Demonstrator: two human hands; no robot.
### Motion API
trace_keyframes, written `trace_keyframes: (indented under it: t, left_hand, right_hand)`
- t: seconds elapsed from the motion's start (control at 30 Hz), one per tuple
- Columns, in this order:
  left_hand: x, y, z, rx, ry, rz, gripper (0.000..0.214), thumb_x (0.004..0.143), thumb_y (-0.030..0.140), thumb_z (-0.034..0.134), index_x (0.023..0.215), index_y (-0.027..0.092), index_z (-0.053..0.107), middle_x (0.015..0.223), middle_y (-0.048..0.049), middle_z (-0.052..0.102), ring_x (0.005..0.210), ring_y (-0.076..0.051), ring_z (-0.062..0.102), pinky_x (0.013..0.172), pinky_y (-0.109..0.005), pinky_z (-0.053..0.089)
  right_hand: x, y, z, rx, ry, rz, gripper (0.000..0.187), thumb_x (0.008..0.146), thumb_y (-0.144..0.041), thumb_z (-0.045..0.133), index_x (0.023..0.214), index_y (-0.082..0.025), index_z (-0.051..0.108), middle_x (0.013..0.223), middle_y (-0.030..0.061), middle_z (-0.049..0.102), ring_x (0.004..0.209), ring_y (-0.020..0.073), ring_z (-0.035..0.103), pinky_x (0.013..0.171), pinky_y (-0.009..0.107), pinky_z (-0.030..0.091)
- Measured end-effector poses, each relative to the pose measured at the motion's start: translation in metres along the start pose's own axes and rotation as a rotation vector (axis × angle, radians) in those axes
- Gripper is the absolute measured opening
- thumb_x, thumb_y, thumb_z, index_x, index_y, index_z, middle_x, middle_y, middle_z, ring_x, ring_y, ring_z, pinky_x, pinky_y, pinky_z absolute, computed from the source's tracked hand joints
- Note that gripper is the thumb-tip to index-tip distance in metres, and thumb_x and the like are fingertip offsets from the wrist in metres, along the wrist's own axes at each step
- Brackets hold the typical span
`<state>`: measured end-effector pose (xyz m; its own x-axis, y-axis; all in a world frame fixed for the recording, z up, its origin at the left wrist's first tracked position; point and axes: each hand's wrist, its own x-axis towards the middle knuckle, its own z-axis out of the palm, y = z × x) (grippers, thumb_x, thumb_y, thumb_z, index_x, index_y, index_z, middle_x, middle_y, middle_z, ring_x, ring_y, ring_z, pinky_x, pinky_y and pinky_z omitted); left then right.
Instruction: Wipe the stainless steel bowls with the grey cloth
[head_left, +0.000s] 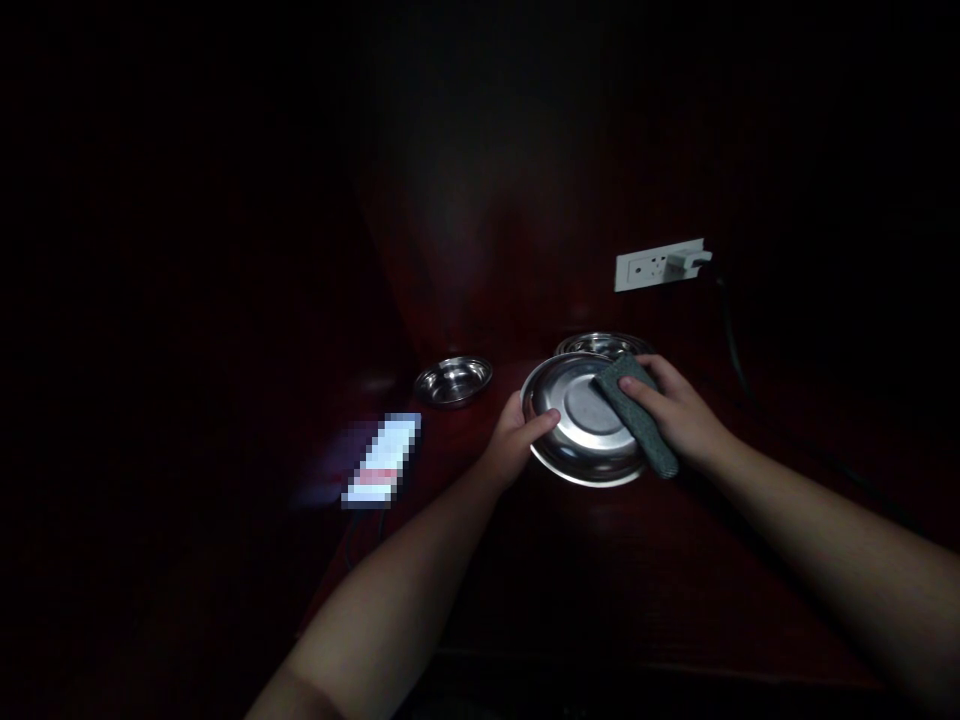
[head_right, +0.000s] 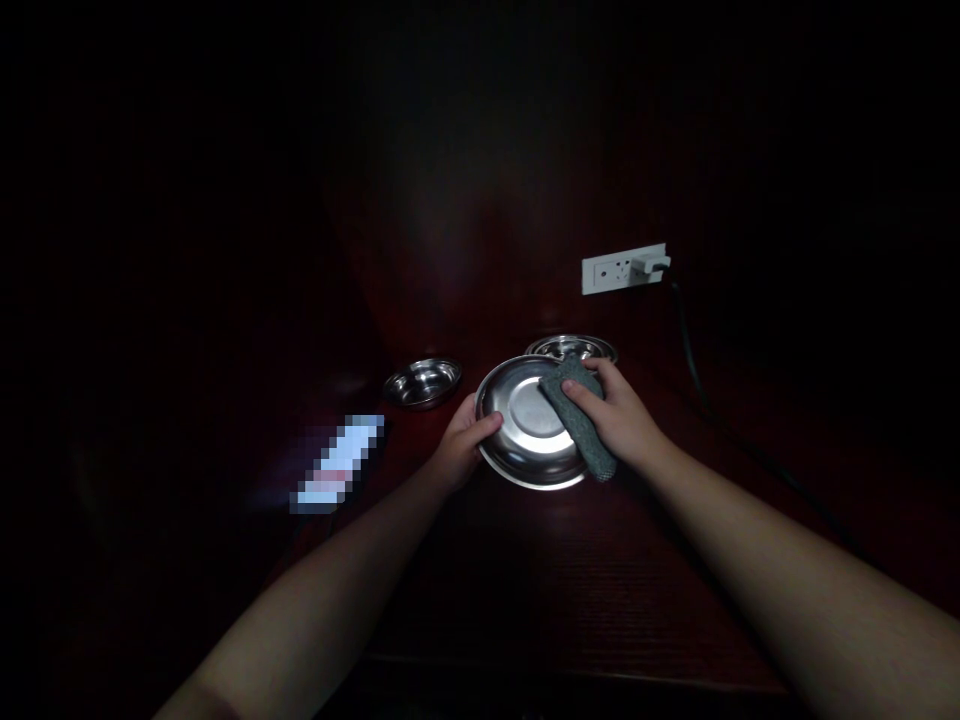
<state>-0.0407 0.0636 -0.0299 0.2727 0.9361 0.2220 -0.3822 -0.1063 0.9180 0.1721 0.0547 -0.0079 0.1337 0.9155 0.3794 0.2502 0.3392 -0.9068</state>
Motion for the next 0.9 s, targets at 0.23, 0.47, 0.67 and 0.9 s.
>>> trace_keyframes:
  t: [0.23,0.47,0.67,0.9]
  left_hand:
    - [-0.0003,0.0018,0.0012,0.005,-0.002,0.004,0.052,0.062,0.036,0.082,0.106,0.018,0.059,0.095,-0.0038,0.066,0.093,-0.021,0.061,0.089,-0.036,0.044]
    - [-0.0013,0.0028,0.0022,0.016,0.003,-0.002,0.052,0.062,0.036,0.082,0.105,0.018,0.059,0.099,-0.0052,0.067,0.096,-0.023,0.062,0.090,-0.038,0.044]
    - [-0.0028,0.0044,0.0044,-0.017,-0.013,0.003,0.054,0.062,0.035,0.081,0.107,0.018,0.058,0.108,-0.0060,0.067,0.100,-0.023,0.061,0.092,-0.038,0.044]
    - [-0.0026,0.0057,0.0033,0.006,0.000,-0.008,0.054,0.061,0.037,0.082,0.106,0.018,0.059,0.105,-0.0061,0.067,0.099,-0.024,0.062,0.090,-0.038,0.044]
  right_hand:
    - [-0.0006,-0.0015,-0.0011,-0.046,-0.023,-0.045,0.034,0.079,-0.050,0.064,0.102,-0.026,0.058,0.095,0.0041,0.065,0.088,0.0267,0.062,0.079,0.042,0.050]
    - [-0.0008,-0.0024,-0.0030,-0.053,-0.056,-0.092,0.033,0.081,-0.051,0.063,0.102,-0.026,0.060,0.095,0.0041,0.067,0.089,0.0273,0.063,0.078,0.043,0.052]
    - [-0.0012,-0.0039,-0.0026,-0.046,-0.068,-0.077,0.031,0.080,-0.049,0.063,0.099,-0.025,0.060,0.093,0.0038,0.066,0.087,0.0268,0.062,0.078,0.042,0.050]
    - [-0.0018,-0.0046,-0.0017,-0.027,-0.071,-0.083,0.030,0.079,-0.048,0.064,0.099,-0.026,0.059,0.092,0.0028,0.066,0.085,0.0261,0.062,0.075,0.041,0.051]
